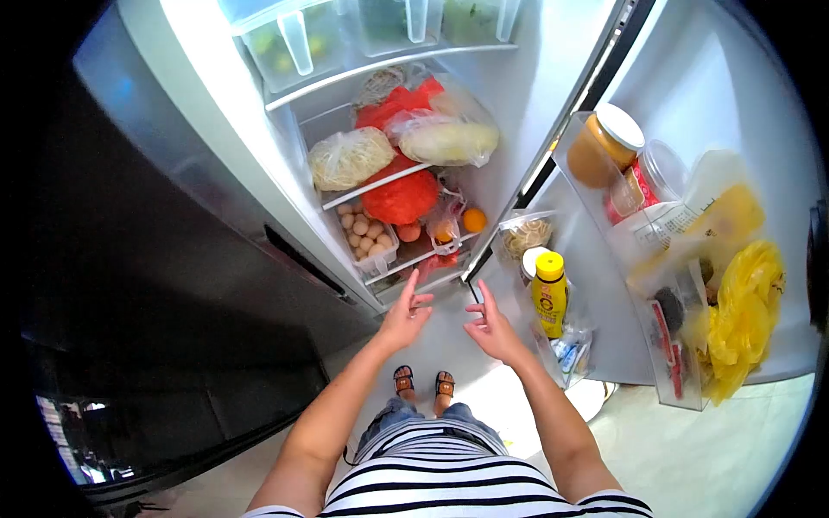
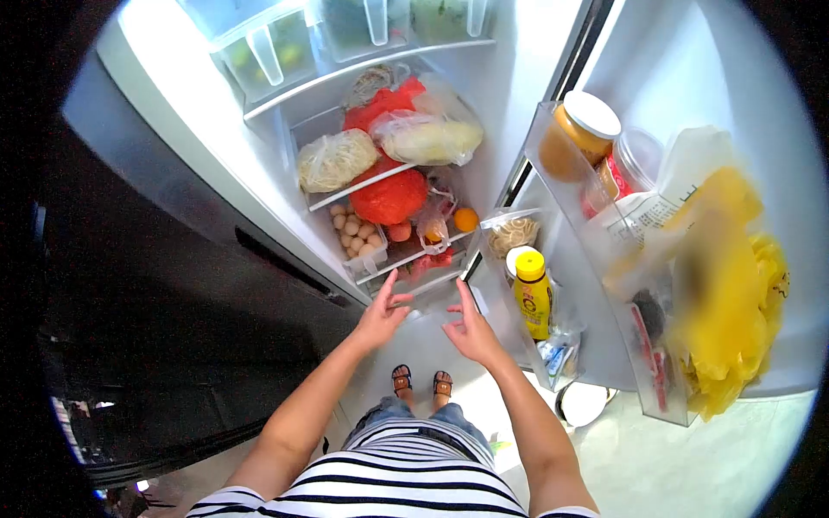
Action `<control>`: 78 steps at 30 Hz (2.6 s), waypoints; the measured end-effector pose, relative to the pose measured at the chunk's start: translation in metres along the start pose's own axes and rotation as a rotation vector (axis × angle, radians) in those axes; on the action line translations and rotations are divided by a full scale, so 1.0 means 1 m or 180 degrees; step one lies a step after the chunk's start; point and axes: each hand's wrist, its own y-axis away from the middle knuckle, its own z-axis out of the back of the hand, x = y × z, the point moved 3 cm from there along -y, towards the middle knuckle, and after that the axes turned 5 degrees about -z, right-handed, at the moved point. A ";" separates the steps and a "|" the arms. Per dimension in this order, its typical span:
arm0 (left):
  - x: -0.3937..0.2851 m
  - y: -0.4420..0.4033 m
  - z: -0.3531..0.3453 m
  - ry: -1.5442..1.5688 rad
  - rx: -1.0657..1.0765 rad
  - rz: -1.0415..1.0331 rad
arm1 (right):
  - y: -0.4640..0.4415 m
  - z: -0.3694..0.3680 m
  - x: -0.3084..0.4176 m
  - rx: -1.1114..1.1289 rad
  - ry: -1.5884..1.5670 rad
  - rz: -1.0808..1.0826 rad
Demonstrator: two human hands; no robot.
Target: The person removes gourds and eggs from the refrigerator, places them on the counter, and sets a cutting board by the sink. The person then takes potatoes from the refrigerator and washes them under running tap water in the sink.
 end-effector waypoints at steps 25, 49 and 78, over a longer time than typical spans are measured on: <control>0.036 -0.019 -0.011 0.0193 0.0245 -0.0011 | 0.002 -0.005 -0.011 -0.0268 -0.0181 -0.0337; 0.193 -0.018 -0.027 0.0379 -0.0556 0.0740 | -0.105 -0.097 -0.190 -0.0286 0.0555 -0.0094; 0.445 -0.178 0.033 0.0405 -0.1929 -0.0597 | -0.317 -0.171 -0.381 -0.1701 0.1306 0.1453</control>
